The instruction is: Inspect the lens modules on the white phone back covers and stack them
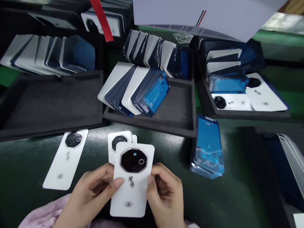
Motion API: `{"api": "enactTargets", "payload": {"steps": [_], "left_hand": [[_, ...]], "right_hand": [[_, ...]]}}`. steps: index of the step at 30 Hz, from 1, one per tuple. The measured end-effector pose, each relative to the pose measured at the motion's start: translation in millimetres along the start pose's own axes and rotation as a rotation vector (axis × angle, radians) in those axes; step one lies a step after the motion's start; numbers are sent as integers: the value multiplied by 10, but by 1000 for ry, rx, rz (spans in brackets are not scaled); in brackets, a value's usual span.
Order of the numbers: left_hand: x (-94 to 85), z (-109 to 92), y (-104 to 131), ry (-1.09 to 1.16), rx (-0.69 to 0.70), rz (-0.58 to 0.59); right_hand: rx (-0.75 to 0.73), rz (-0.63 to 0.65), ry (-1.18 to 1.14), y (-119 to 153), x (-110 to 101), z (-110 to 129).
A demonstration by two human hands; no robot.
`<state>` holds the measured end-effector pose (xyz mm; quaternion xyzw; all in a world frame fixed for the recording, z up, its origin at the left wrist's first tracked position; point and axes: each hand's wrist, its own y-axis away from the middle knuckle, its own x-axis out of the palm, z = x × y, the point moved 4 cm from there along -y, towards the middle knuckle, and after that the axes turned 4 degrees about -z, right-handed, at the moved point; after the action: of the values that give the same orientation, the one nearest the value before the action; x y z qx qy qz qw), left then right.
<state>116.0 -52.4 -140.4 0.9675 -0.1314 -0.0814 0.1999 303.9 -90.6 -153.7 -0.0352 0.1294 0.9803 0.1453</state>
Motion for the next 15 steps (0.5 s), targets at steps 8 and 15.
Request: {"api": "enactTargets", "payload": {"steps": [8, 15], "left_hand": [[-16, 37, -41, -67, 51, 57], [-19, 63, -6, -38, 7, 46]], "right_hand": [[54, -84, -55, 4, 60, 50], [101, -73, -31, 15, 42, 17]]}}
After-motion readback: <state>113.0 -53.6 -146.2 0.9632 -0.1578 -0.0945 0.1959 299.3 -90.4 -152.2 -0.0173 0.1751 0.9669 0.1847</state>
